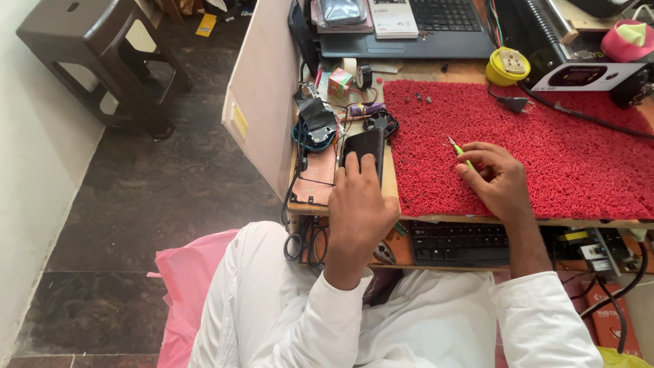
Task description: The person sits on the floor at a low workbench, folding a yellow cloth and then using a green precision screwdriver to manipulate small components. The person handles a disassembled electronic device frame, inspecting its internal parts and placing them on the red mat.
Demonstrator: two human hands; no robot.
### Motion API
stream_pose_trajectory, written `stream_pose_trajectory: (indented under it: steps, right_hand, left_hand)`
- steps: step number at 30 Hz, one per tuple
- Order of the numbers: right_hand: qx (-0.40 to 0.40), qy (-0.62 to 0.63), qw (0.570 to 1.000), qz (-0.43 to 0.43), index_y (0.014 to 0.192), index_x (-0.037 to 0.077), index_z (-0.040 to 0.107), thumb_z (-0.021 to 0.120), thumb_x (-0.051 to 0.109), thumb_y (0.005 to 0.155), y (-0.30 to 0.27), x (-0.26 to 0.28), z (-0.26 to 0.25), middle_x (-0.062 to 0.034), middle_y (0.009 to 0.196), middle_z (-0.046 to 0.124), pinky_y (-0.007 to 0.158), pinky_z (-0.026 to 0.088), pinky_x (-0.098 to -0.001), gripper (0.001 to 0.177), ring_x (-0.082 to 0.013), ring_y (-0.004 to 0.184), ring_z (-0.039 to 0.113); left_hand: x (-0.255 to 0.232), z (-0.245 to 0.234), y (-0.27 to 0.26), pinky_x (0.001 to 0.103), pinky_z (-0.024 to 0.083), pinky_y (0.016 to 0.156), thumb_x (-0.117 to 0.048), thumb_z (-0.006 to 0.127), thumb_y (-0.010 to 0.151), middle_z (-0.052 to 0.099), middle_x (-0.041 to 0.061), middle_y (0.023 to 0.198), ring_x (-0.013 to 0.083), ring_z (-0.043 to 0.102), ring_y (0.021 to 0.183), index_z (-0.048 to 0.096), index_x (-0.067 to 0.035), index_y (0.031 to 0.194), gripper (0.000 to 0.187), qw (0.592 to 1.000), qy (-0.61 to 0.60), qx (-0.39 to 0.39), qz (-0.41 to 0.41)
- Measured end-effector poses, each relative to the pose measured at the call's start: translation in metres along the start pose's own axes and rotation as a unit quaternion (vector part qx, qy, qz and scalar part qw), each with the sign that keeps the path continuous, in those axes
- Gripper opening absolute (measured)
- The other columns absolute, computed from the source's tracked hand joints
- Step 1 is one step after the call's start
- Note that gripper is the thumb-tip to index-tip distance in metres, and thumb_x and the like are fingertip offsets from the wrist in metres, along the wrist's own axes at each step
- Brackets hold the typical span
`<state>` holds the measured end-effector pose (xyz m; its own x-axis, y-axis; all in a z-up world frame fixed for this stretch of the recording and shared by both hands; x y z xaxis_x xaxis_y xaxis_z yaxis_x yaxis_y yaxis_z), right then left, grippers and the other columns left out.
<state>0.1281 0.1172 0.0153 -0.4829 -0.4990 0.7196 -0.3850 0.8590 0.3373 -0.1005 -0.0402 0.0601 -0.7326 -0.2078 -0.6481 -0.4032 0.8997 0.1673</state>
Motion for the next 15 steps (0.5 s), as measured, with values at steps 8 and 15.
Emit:
stream_pose_trajectory:
  steps: [8,15]
  right_hand:
    - [0.04,-0.303,0.948,-0.084,0.132,0.016,0.069,0.078,0.039,0.088,0.037,0.045,0.047,-0.0159,0.143,0.058,0.105,0.044,-0.0529,0.05,-0.0355,0.134,0.048]
    - [0.041,-0.225,0.959,-0.165,0.128,0.012,0.068,0.082,0.037,0.083,0.069,0.062,0.096,-0.0152,0.133,0.064,0.102,0.042,-0.0586,0.054,-0.0349,0.129,0.053]
  left_hand:
    - [0.0,-0.011,-0.001,0.052,0.052,0.089,-0.007,0.058,0.082,0.06,0.03,0.117,0.0458,0.063,0.107,0.048,0.011,0.13,0.052,0.998,-0.063,-0.018,-0.017]
    - [0.007,-0.019,0.0,0.054,0.052,0.089,-0.008,0.046,0.092,0.064,0.036,0.12,0.0485,0.066,0.104,0.044,0.012,0.14,0.051,0.996,-0.074,0.0,-0.051]
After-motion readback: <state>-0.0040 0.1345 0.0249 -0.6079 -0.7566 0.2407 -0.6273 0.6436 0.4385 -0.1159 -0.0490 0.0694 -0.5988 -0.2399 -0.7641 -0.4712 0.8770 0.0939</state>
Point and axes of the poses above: each hand's wrist, its own y-axis towards the middle knuckle, its own z-axis out of the palm, x = y × z, the point moved 2 cm from there along y, towards the middle knuckle
